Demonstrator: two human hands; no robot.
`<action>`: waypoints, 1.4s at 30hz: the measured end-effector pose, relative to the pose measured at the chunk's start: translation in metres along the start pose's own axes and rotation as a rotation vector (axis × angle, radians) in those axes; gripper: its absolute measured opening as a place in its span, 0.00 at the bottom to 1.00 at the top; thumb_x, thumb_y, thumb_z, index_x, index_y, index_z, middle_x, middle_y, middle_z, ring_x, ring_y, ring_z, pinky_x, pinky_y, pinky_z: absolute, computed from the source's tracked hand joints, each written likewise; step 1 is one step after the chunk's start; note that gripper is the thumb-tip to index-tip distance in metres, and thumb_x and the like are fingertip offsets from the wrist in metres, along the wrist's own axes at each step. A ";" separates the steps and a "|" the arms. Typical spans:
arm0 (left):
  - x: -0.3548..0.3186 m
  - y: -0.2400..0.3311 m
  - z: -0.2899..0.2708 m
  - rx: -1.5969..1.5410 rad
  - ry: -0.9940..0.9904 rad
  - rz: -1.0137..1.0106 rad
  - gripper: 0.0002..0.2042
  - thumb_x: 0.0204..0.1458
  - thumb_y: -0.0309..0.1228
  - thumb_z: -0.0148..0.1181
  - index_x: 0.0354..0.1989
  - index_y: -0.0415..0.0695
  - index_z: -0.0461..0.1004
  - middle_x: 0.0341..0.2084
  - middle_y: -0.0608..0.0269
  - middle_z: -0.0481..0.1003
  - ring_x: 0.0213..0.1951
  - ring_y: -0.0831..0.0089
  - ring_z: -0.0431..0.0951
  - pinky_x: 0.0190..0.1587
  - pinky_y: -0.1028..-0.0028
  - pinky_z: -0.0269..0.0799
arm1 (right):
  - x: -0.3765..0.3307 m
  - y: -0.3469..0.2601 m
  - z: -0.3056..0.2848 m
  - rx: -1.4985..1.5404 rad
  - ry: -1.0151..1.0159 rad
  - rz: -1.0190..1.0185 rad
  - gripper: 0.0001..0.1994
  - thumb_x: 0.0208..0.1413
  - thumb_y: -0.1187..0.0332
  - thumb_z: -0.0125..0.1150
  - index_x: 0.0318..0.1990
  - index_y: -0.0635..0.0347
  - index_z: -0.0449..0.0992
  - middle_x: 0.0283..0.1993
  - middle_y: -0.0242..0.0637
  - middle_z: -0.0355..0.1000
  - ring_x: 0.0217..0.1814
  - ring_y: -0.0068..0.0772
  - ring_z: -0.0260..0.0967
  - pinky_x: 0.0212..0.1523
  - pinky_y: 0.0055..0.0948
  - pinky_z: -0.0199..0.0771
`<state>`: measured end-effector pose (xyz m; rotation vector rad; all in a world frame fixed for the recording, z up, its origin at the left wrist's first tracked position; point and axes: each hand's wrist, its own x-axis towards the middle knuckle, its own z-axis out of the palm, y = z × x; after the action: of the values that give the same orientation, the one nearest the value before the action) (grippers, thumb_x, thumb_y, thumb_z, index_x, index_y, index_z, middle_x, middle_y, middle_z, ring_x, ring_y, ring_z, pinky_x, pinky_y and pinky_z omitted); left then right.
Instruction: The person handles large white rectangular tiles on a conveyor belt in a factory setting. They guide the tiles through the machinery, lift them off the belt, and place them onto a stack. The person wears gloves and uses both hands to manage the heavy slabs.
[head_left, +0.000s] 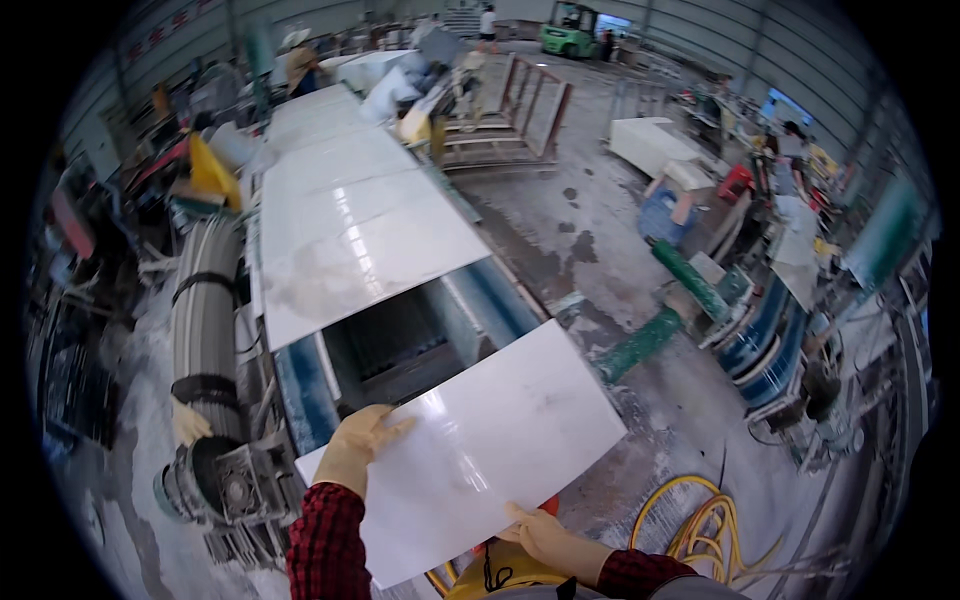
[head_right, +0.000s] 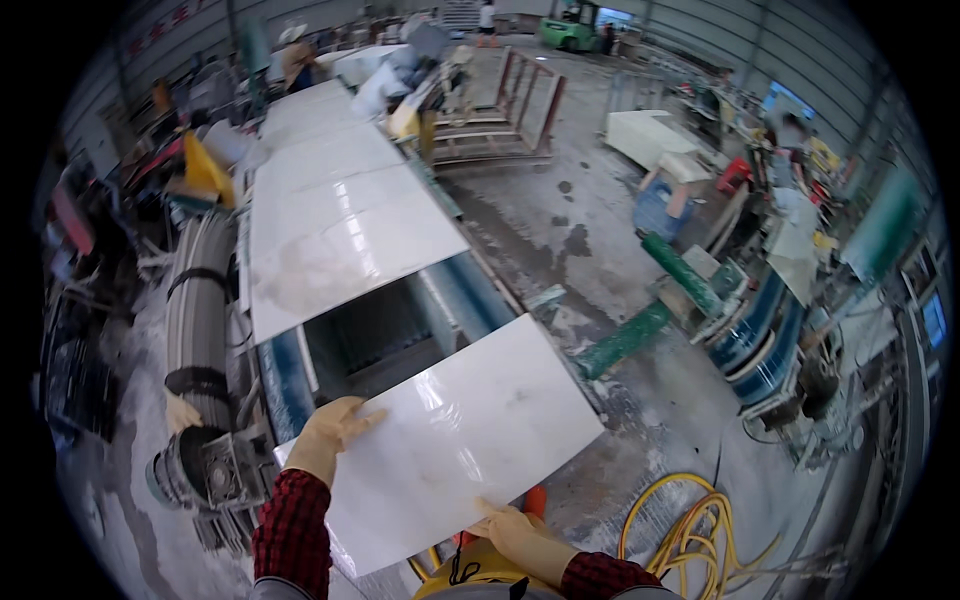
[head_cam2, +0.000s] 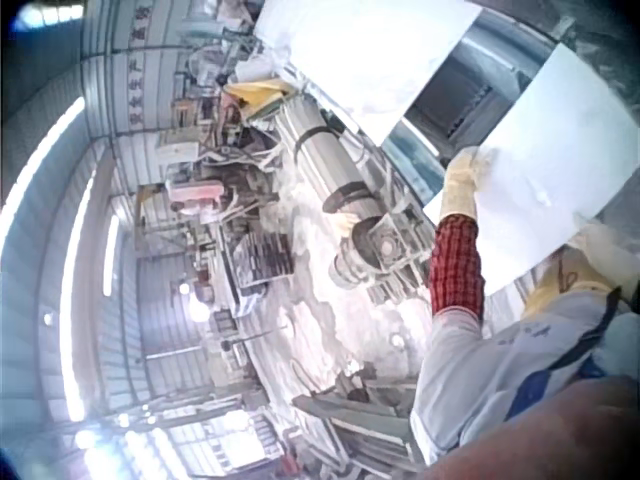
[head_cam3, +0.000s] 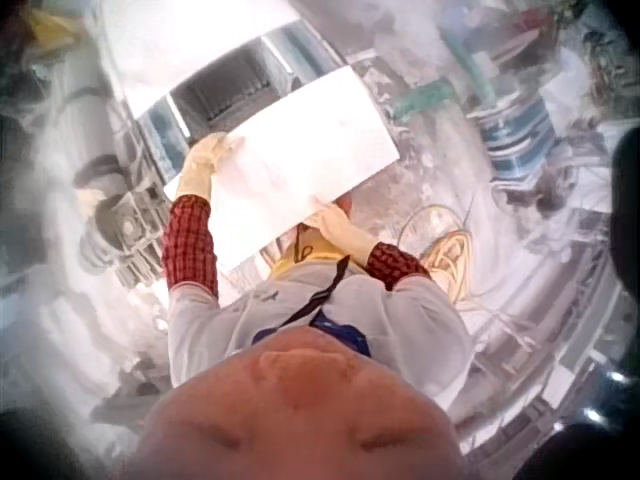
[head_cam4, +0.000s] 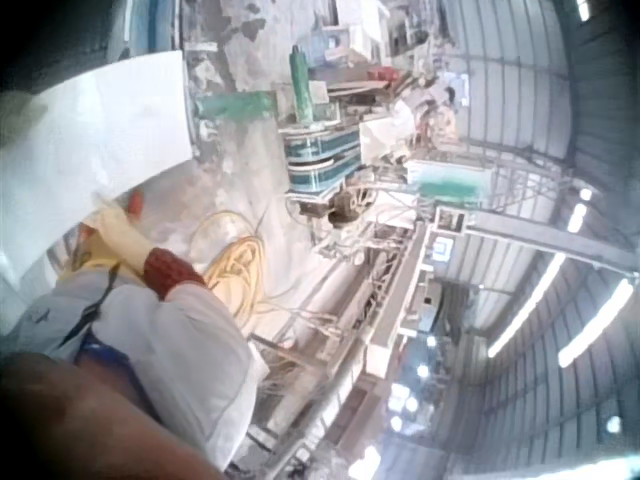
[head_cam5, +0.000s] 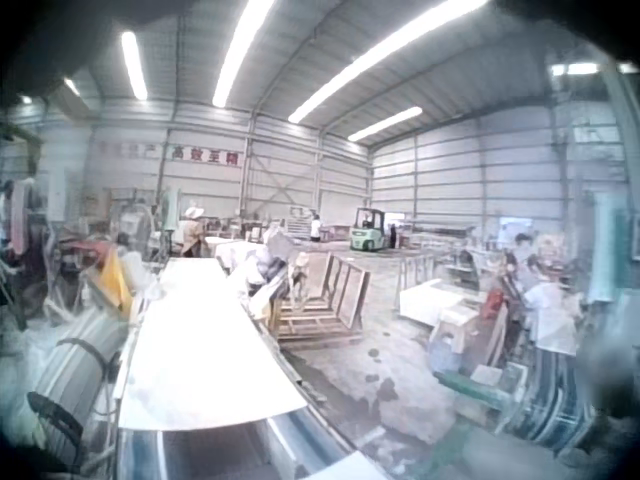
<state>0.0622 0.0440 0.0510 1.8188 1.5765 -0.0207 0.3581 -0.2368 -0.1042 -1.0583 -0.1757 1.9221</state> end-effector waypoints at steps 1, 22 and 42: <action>0.000 0.014 -0.010 -0.009 -0.091 -0.112 0.43 0.62 0.61 0.69 0.74 0.37 0.73 0.65 0.39 0.80 0.65 0.50 0.83 0.67 0.60 0.78 | 0.013 0.010 -0.027 -0.157 -0.155 -0.061 0.30 0.79 0.64 0.53 0.81 0.69 0.58 0.80 0.45 0.64 0.84 0.46 0.61 0.85 0.59 0.61; -0.102 0.250 0.071 -0.469 0.578 0.303 0.27 0.64 0.51 0.74 0.33 0.32 0.83 0.21 0.73 0.72 0.25 0.82 0.65 0.27 0.70 0.59 | -0.105 -0.270 -0.098 -0.357 0.077 -0.399 0.22 0.75 0.58 0.66 0.67 0.63 0.81 0.67 0.42 0.81 0.63 0.34 0.80 0.65 0.38 0.78; 0.091 0.567 0.363 -0.574 -0.205 0.345 0.27 0.76 0.51 0.54 0.56 0.36 0.86 0.49 0.59 0.87 0.50 0.73 0.83 0.54 0.70 0.77 | -0.288 -0.389 -0.399 -0.962 1.100 -1.238 0.26 0.62 0.77 0.69 0.69 0.62 0.78 0.62 0.54 0.80 0.61 0.56 0.80 0.63 0.46 0.81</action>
<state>0.7323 -0.0625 0.0223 1.5402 0.9776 0.3581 0.9647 -0.3429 0.0157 -1.8165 -0.8938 -0.0526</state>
